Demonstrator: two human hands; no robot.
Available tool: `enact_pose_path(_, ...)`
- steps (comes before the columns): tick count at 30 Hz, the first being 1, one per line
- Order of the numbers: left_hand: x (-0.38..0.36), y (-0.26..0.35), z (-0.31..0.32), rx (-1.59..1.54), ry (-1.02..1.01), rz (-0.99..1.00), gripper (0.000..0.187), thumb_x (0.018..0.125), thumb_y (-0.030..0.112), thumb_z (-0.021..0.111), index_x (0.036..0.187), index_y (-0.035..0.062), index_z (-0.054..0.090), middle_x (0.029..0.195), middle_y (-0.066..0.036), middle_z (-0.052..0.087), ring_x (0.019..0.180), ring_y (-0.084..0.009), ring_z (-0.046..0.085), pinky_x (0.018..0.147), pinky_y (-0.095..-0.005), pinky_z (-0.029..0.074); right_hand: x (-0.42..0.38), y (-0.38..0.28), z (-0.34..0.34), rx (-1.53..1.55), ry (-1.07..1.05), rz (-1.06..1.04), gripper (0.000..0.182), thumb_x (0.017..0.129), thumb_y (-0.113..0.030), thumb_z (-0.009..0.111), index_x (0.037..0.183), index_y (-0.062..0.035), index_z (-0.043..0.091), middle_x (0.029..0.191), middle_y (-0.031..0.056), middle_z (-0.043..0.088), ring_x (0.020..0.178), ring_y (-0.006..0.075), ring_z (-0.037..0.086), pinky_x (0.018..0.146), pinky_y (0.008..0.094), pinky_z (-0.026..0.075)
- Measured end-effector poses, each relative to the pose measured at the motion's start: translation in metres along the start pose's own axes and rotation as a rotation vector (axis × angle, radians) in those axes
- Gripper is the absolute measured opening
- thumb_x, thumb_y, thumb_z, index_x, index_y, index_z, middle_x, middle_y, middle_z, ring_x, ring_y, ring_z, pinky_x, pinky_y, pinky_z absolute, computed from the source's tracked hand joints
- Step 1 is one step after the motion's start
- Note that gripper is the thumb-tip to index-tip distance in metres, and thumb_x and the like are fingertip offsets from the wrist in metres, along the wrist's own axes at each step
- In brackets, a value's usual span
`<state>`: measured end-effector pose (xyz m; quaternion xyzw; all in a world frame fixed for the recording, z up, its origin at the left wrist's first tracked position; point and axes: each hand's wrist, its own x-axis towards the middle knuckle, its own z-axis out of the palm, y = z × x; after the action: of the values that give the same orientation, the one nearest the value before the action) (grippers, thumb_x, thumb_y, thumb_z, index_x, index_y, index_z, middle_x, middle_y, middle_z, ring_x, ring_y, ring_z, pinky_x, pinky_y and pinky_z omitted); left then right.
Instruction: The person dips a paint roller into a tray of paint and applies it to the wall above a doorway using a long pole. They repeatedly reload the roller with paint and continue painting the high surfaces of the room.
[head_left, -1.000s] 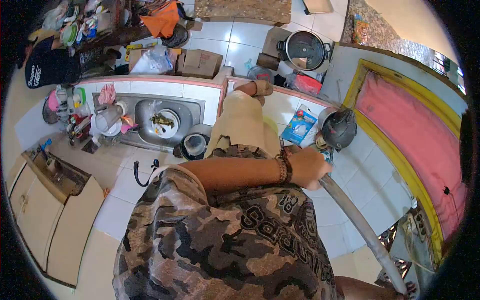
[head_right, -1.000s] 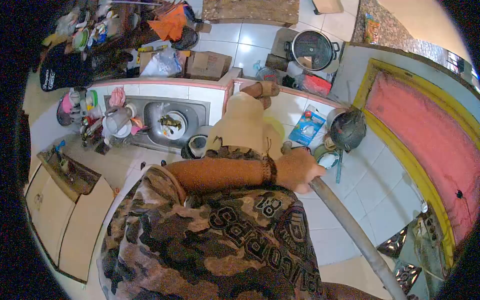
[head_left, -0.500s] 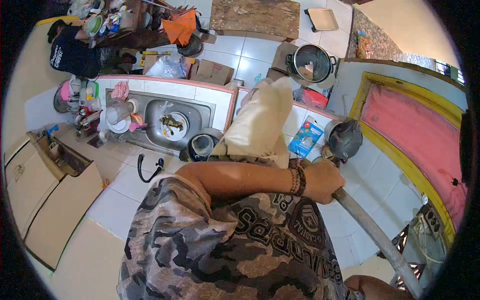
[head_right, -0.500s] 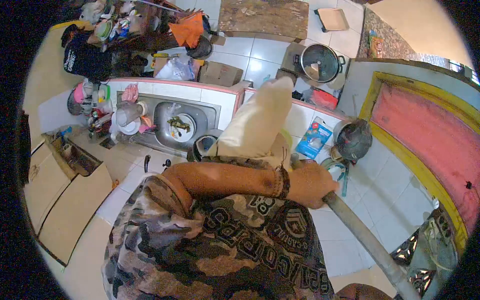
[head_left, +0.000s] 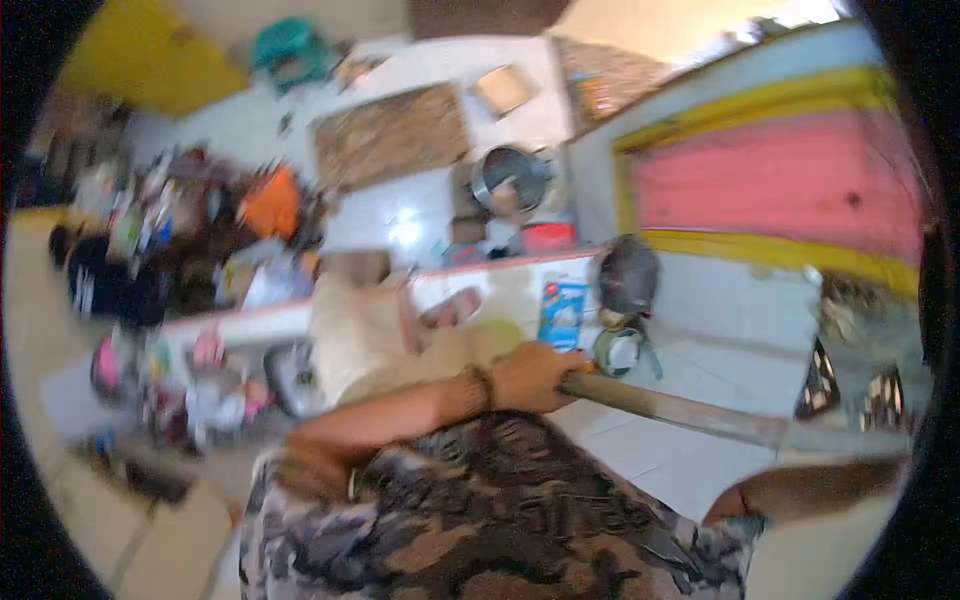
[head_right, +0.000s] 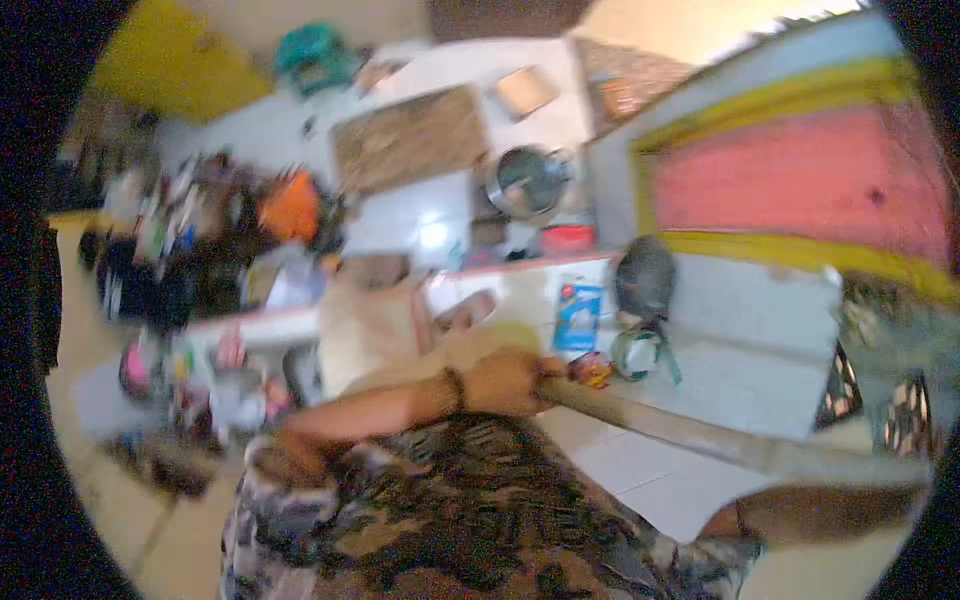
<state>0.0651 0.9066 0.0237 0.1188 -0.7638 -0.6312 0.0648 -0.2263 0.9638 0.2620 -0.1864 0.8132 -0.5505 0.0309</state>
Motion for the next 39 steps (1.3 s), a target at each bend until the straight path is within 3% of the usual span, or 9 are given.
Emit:
enact_pose_path(5, -0.015, 0.03, -0.057, 0.145, -0.047, -0.024, 0.039, 0.074, 0.041, 0.069, 0.085, 0.005, 0.06, 0.068, -0.015, 0.059, 0.069, -0.0305, 0.06, 0.062, -0.0385, 0.047, -0.018, -0.116, -0.086, -0.03, 0.441, -0.233, 0.025, 0.086, -0.02, 0.05, 0.105, -0.0038, 0.052, 0.087, 0.0097, 0.057, 0.08, 0.0202, 0.057, 0.065, 0.0278, 0.047)
enact_pose_path(7, -0.012, 0.01, -0.063, 0.106, 0.102, -0.009, 0.037, 0.071, 0.033, 0.073, 0.086, 0.0018, 0.06, 0.074, -0.016, 0.062, 0.069, -0.0295, 0.062, 0.063, -0.037, 0.048, -0.014, -0.101, -0.073, -0.369, 0.603, -0.747, 0.029, 0.093, -0.022, 0.042, 0.113, -0.0022, 0.051, 0.09, 0.0064, 0.052, 0.072, 0.0136, 0.051, 0.063, 0.027, 0.045)
enact_pose_path(10, 0.004, 0.008, -0.088, 0.13, 0.186, 0.167, 0.035, 0.079, 0.033, 0.066, 0.09, 0.0001, 0.059, 0.072, -0.013, 0.063, 0.063, -0.0249, 0.06, 0.057, -0.0354, 0.046, -0.071, -0.104, -0.087, 0.004, 0.588, -0.609, 0.028, 0.089, -0.014, 0.052, 0.113, 0.0014, 0.052, 0.098, 0.0078, 0.055, 0.086, 0.0151, 0.052, 0.073, 0.025, 0.044)
enact_pose_path(20, 0.029, -0.01, -0.161, 0.107, 0.174, 0.121, 0.032, 0.082, 0.028, 0.064, 0.095, -0.0001, 0.061, 0.076, -0.014, 0.063, 0.066, -0.0219, 0.057, 0.061, -0.034, 0.044, -0.343, -0.087, -0.228, -1.847, 1.786, -0.226, 0.037, 0.084, -0.023, 0.059, 0.117, -0.0073, 0.055, 0.125, 0.0153, 0.044, 0.121, 0.0309, 0.039, 0.1, 0.0425, 0.033)
enact_pose_path(27, 0.004, 0.032, -0.17, -0.081, 0.182, 0.11, 0.028, 0.08, 0.021, 0.063, 0.09, -0.005, 0.06, 0.074, -0.015, 0.064, 0.066, -0.017, 0.058, 0.064, -0.0323, 0.045, -0.508, -0.126, -0.217, -2.228, 1.917, 0.233, 0.049, 0.09, -0.038, 0.047, 0.136, -0.0263, 0.034, 0.143, 0.0078, 0.027, 0.135, 0.0265, 0.021, 0.105, 0.0517, 0.023)
enact_pose_path(29, -0.013, 0.049, -0.18, 0.022, 0.128, 0.15, 0.03, 0.081, 0.022, 0.062, 0.09, -0.0064, 0.058, 0.073, -0.016, 0.063, 0.067, -0.0185, 0.058, 0.064, -0.0319, 0.045, -0.522, -0.156, -0.198, -1.823, 1.657, 1.503, 0.051, 0.092, -0.043, 0.039, 0.14, -0.0283, 0.027, 0.147, 0.006, 0.02, 0.136, 0.0256, 0.017, 0.105, 0.055, 0.017)
enact_pose_path(30, -0.025, 0.073, -0.186, 0.085, 0.111, 0.133, 0.032, 0.082, 0.024, 0.062, 0.091, -0.0061, 0.058, 0.073, -0.017, 0.063, 0.067, -0.0211, 0.059, 0.063, -0.0332, 0.044, -0.543, -0.148, -0.209, -1.815, 1.653, 1.497, 0.051, 0.092, -0.043, 0.039, 0.14, -0.0283, 0.027, 0.147, 0.006, 0.02, 0.136, 0.0256, 0.017, 0.105, 0.055, 0.017)
enact_pose_path(32, -0.042, 0.089, -0.191, 0.12, 0.148, 0.182, 0.032, 0.082, 0.025, 0.061, 0.09, -0.0059, 0.058, 0.073, -0.017, 0.062, 0.067, -0.0224, 0.059, 0.063, -0.0343, 0.044, -0.59, -0.114, -0.243, -2.345, 1.729, 0.387, 0.053, 0.093, -0.045, 0.032, 0.142, -0.0302, 0.02, 0.15, 0.004, 0.013, 0.138, 0.0242, 0.013, 0.105, 0.0571, 0.01)
enact_pose_path(39, -0.081, 0.125, -0.195, 0.062, 0.091, 0.075, 0.036, 0.086, 0.03, 0.058, 0.102, -0.0018, 0.059, 0.083, -0.019, 0.063, 0.079, -0.0207, 0.059, 0.069, -0.0351, 0.045, -0.588, -0.119, -0.257, -2.233, 1.842, 0.516, 0.053, 0.095, -0.043, 0.029, 0.144, -0.0268, 0.016, 0.15, 0.0067, 0.011, 0.138, 0.0263, 0.011, 0.106, 0.0535, 0.013)
